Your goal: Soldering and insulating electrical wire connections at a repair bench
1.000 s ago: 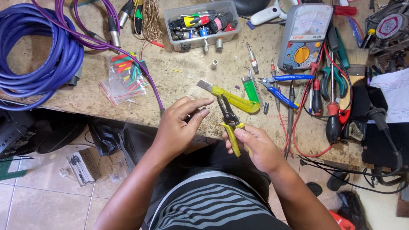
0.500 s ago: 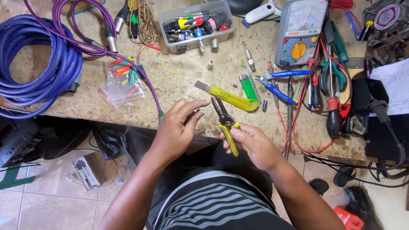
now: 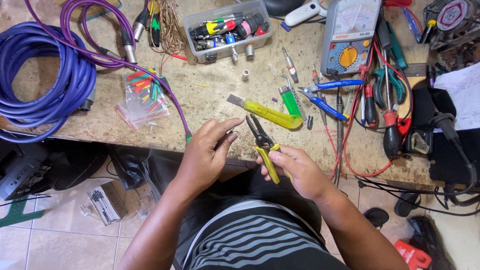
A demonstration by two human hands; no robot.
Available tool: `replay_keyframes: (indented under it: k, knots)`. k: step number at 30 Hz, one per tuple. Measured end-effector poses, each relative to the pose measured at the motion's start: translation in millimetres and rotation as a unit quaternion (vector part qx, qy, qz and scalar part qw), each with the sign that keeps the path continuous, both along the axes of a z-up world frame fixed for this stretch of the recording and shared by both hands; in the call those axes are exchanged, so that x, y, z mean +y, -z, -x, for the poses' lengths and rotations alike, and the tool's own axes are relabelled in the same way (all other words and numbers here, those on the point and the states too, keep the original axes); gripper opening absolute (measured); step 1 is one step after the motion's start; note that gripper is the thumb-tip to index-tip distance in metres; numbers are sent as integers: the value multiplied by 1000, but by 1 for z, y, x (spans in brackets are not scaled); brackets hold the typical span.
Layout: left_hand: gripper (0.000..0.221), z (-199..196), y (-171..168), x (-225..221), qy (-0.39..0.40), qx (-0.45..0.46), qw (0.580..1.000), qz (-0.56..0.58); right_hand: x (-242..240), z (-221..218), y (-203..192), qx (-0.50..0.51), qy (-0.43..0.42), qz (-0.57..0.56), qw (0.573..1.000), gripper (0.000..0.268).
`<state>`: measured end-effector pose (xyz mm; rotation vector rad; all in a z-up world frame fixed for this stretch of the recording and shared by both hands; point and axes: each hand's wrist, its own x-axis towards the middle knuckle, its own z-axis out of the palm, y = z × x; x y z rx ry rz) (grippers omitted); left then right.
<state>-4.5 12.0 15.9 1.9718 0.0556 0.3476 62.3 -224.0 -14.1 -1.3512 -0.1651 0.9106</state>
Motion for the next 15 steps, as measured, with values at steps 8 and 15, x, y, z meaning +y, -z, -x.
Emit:
replay_keyframes:
  k: [8, 15]
  knots:
    - [25, -1, -3, -2, -2, -4, 1000, 0, -3, -1, 2, 7, -18, 7, 1000, 34]
    - [22, -3, -5, -7, -31, -12, 999, 35, -4, -2, -1, 8, -1, 8, 1000, 34]
